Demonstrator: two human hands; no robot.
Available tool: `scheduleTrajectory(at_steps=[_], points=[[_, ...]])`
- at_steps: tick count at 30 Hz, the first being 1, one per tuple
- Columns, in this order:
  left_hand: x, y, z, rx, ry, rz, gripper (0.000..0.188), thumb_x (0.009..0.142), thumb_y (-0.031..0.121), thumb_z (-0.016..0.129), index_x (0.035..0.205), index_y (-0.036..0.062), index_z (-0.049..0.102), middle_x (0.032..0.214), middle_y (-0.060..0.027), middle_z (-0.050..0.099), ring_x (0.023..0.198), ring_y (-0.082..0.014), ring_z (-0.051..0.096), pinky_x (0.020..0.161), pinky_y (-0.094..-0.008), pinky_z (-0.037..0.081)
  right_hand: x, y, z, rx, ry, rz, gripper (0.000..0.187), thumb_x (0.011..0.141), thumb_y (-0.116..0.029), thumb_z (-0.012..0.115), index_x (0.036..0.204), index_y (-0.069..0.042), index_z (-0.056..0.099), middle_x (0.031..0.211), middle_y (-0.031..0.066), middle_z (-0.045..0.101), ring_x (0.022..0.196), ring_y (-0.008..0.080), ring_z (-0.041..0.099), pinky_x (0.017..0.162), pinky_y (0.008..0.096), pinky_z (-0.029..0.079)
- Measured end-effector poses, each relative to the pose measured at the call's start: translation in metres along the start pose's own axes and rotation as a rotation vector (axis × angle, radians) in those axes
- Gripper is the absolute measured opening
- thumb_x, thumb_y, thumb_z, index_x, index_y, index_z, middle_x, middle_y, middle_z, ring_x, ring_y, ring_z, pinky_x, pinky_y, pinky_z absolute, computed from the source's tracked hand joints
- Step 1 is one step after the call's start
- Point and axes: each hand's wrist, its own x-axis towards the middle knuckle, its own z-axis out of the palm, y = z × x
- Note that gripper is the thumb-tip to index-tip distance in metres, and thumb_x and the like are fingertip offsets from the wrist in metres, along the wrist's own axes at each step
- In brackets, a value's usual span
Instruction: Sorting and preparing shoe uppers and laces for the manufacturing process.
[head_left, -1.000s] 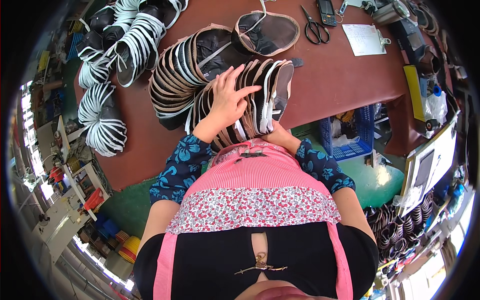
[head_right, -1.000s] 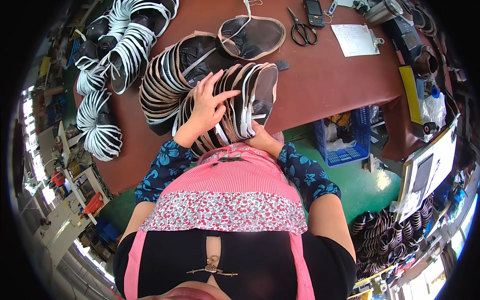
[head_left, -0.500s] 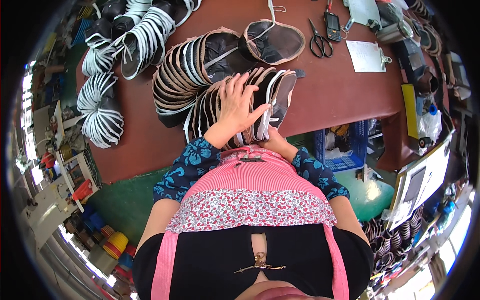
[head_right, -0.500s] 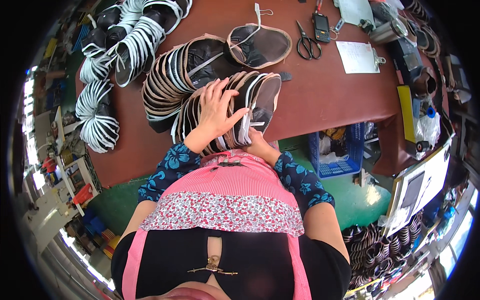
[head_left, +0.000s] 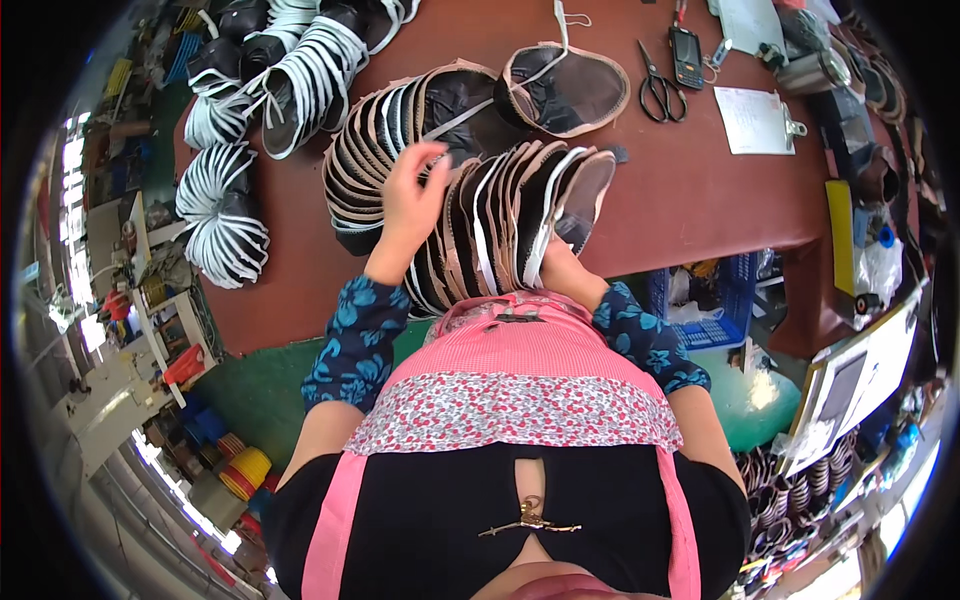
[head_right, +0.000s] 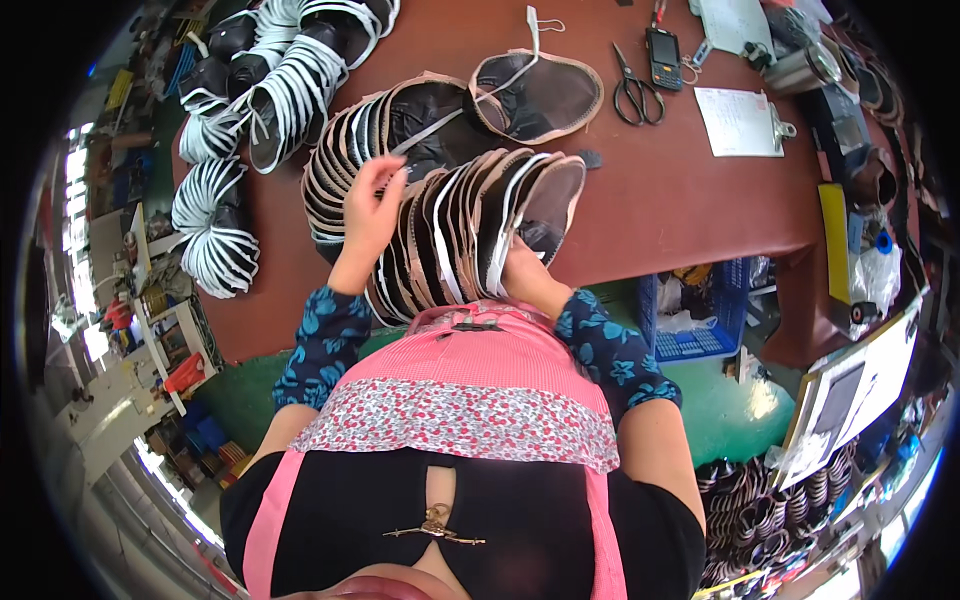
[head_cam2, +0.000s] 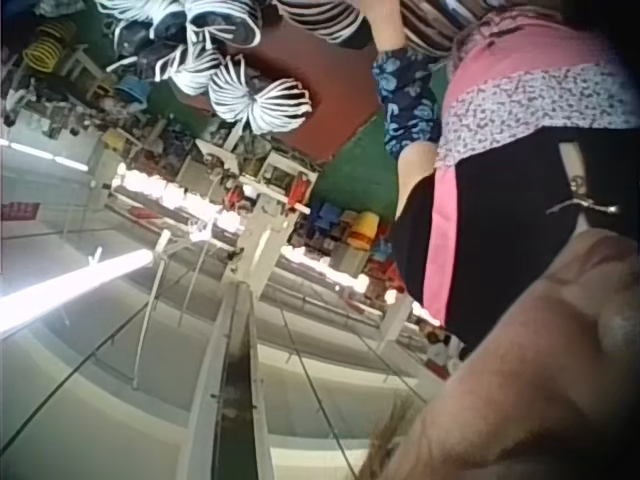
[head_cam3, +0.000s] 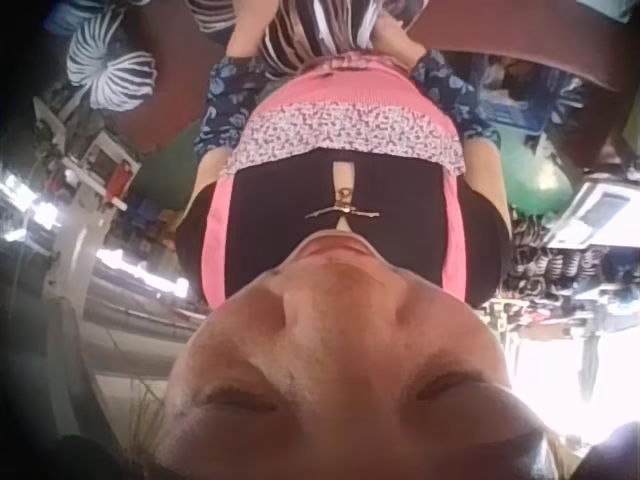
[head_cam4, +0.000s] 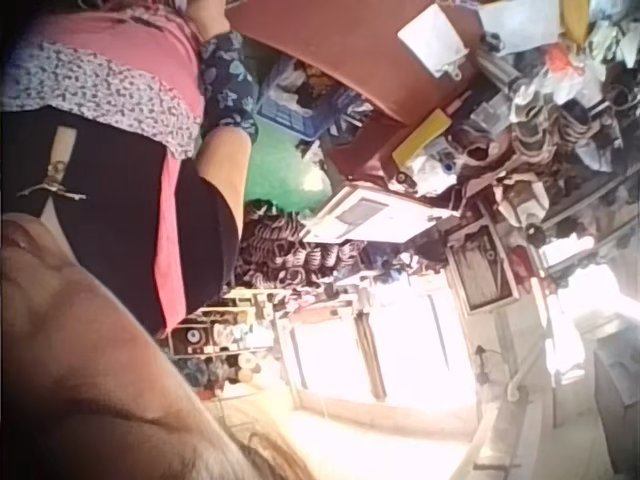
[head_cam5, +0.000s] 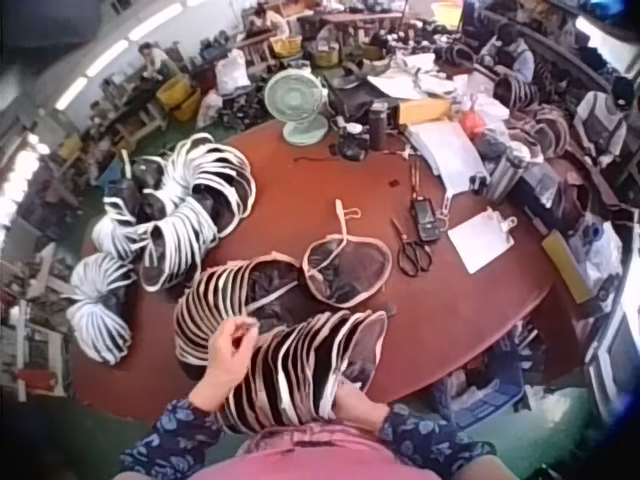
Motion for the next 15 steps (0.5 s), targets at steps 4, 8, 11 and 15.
scheduleTrajectory(at_steps=[4, 8, 11, 15], points=[[-0.122, -0.101, -0.047, 0.199, 0.251, -0.218, 0.031, 0.105, 0.022, 0.078, 0.122, 0.0006, 0.063, 0.117, -0.0106, 0.067, 0.112, -0.0192, 0.063, 0.1, -0.0353, 0.052, -0.001, 0.042, 0.005, -0.359, -0.16, -0.144, 0.026, 0.089, -0.012, 0.067, 0.111, -0.006, 0.079, 0.114, 0.0178, 0.076, 0.112, 0.0376, 0.07, 0.105, 0.0476, 0.053], [-0.303, -0.187, -0.082, -0.116, 0.113, -0.856, 0.058, 0.109, 0.037, 0.07, 0.15, -0.0015, 0.054, 0.147, -0.018, 0.061, 0.138, -0.0274, 0.055, 0.118, -0.0396, 0.043, 0.006, 0.039, 0.019, -0.202, -0.361, -0.252, 0.025, 0.091, -0.012, 0.066, 0.112, -0.005, 0.078, 0.114, 0.0201, 0.076, 0.108, 0.0401, 0.071, 0.099, 0.0485, 0.056], [-0.296, -0.183, -0.029, -0.338, 0.266, -0.882, 0.069, 0.112, 0.041, 0.063, 0.162, -0.0036, 0.047, 0.159, -0.0168, 0.057, 0.144, -0.0271, 0.052, 0.123, -0.0376, 0.037, 0.032, 0.025, 0.026, 0.073, -0.676, 0.036, 0.03, 0.094, -0.011, 0.067, 0.121, -0.003, 0.077, 0.12, 0.023, 0.074, 0.112, 0.0398, 0.068, 0.102, 0.0456, 0.053], [-0.209, -0.142, -0.032, -0.326, 0.242, -0.876, 0.063, 0.112, 0.044, 0.063, 0.15, -0.0056, 0.062, 0.136, -0.0136, 0.074, 0.123, -0.0241, 0.067, 0.109, -0.0369, 0.049, 0.067, 0.021, 0.034, 0.192, -0.863, -0.058, 0.038, 0.096, -0.019, 0.071, 0.13, -0.001, 0.075, 0.134, 0.0229, 0.073, 0.122, 0.0373, 0.068, 0.11, 0.0459, 0.051]])
